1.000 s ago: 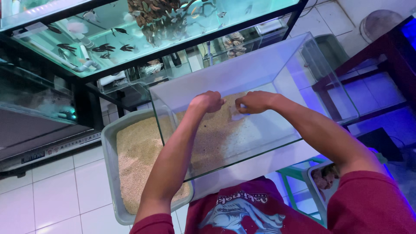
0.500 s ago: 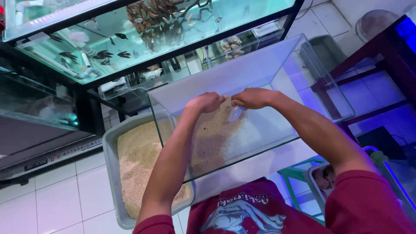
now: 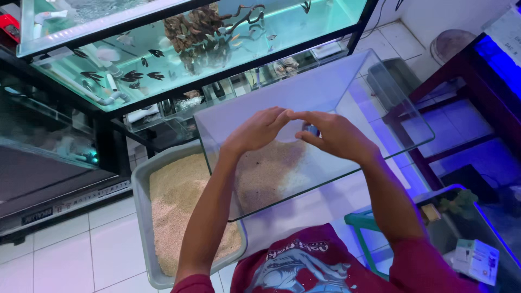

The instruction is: The person scoops sand from a plastic bin using a small cup and pours it into an empty glass aquarium, spreading the sand across the bottom.

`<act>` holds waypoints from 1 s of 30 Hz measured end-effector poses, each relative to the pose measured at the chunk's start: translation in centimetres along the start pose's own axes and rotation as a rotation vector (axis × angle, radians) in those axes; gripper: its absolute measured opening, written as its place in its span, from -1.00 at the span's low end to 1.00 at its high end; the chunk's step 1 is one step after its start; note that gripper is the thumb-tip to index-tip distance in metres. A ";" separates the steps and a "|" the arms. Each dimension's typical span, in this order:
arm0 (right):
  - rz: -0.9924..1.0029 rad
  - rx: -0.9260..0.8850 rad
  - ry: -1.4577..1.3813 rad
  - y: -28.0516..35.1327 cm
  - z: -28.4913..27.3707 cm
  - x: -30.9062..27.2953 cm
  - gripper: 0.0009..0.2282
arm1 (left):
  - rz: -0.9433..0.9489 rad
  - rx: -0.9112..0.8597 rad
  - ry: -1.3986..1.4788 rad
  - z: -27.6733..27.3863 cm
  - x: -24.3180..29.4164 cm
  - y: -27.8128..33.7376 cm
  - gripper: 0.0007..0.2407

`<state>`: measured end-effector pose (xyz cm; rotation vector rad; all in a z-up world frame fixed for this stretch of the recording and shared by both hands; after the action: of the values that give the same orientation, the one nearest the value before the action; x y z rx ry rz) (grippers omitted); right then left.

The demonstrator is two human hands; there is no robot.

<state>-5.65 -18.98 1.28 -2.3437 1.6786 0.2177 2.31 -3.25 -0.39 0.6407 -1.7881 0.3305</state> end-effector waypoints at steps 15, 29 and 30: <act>0.100 0.304 -0.147 5.6 6.8 -11.7 -0.50 | 0.244 0.368 0.456 0.3 -4.4 14.1 -0.41; -0.202 0.311 -0.034 6.3 16.8 -25.7 -0.57 | 0.313 0.908 0.974 3.5 -16.2 29.7 -0.40; -0.219 0.292 -0.021 6.2 18.3 -26.4 -0.57 | 0.288 0.958 0.956 3.6 -17.1 31.0 -0.42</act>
<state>-19.62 8.31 -9.97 -2.2682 1.3272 -0.0415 -14.99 24.43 -14.62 0.6829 -0.7065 1.4651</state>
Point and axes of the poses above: each hand's wrist, its own y-axis away from the middle knuckle, its own z-axis out of the palm, x = y × z, the point moved 4 cm from there along -y, towards the middle knuckle, and after that the axes turned 13 degrees about y, right-handed, at the moved point
